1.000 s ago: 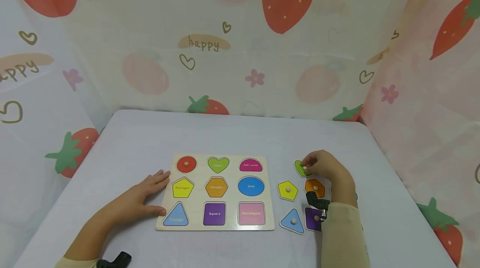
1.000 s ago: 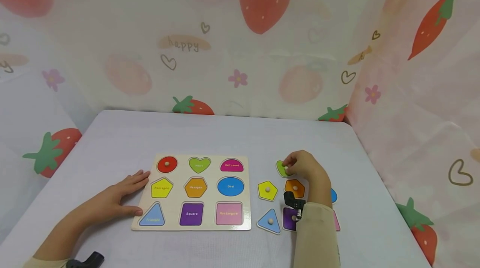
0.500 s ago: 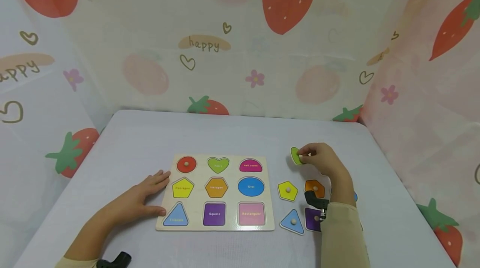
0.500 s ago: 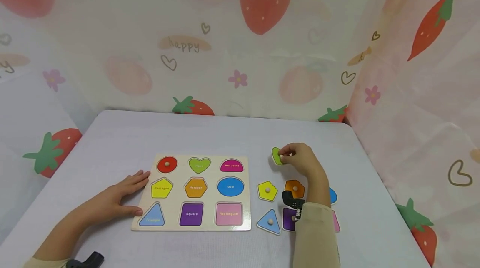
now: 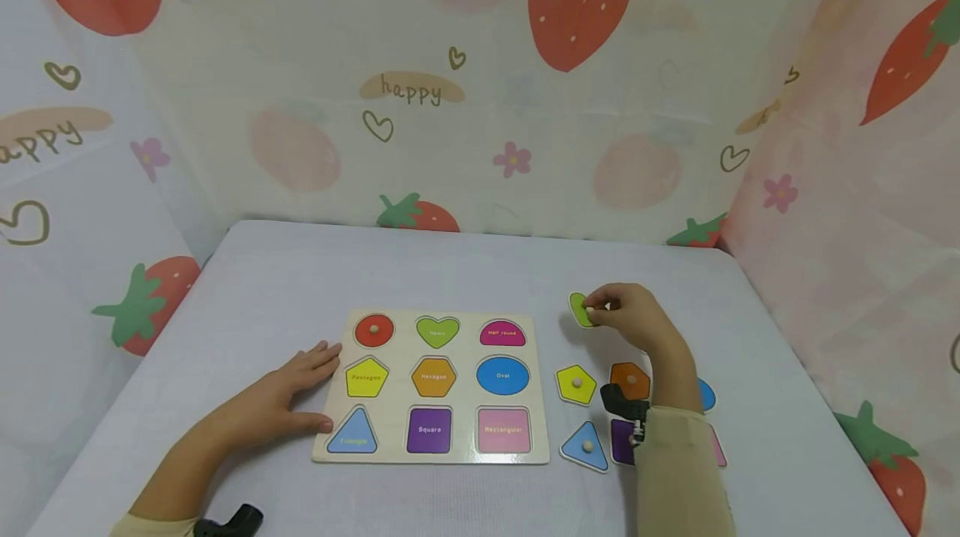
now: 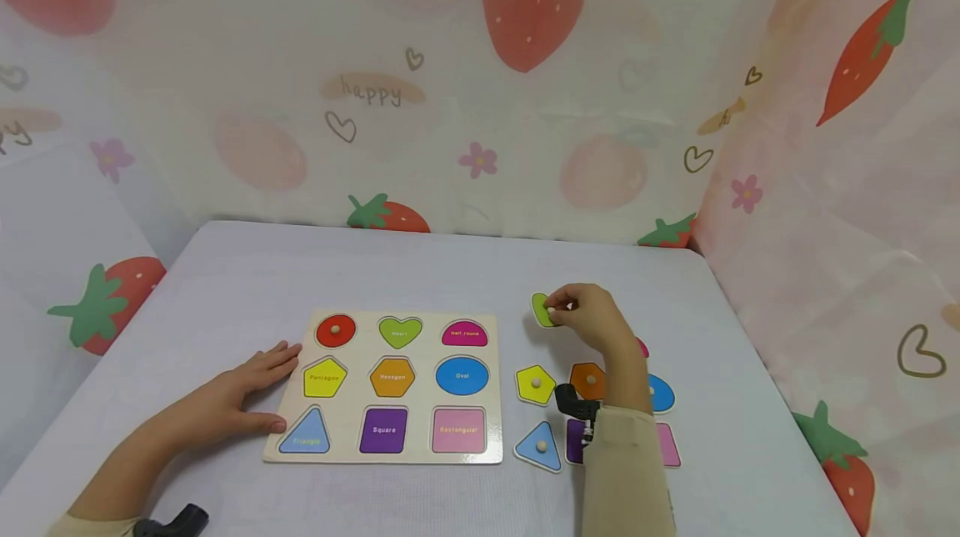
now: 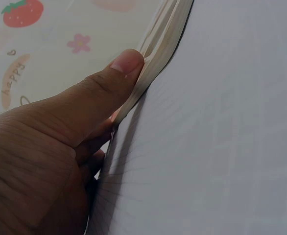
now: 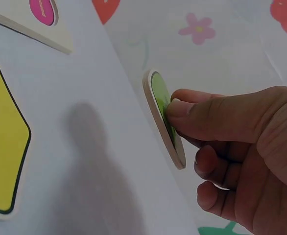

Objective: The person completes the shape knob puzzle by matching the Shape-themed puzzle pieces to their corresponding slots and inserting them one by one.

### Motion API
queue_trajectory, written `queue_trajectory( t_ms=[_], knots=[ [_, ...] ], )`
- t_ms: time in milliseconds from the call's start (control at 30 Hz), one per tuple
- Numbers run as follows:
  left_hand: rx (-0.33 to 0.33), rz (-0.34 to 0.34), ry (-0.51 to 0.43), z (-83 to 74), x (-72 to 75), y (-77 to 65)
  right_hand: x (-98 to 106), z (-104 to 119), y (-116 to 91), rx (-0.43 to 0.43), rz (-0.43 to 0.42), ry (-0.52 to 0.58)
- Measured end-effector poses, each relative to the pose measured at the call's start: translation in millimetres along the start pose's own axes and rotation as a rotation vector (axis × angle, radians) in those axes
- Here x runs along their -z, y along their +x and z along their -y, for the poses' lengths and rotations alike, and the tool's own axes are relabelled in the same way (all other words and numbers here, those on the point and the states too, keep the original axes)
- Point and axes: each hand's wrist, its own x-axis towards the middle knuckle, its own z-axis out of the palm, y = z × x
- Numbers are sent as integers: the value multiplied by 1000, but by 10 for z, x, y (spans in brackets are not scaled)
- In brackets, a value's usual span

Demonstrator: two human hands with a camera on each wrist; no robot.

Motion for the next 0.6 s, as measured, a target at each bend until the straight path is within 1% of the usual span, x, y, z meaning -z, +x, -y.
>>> queue_trajectory(
  t_ms=[200, 467, 600],
  knots=[
    [5, 0, 2, -27, 13, -2, -37, 101, 8, -4, -5, 3],
    [-2, 2, -4, -32, 31, -17, -85, 285, -16, 34, -61, 9],
    [-9, 1, -3, -25, 30, -17, -130, 343, -10, 26, -72, 25]
  ],
)
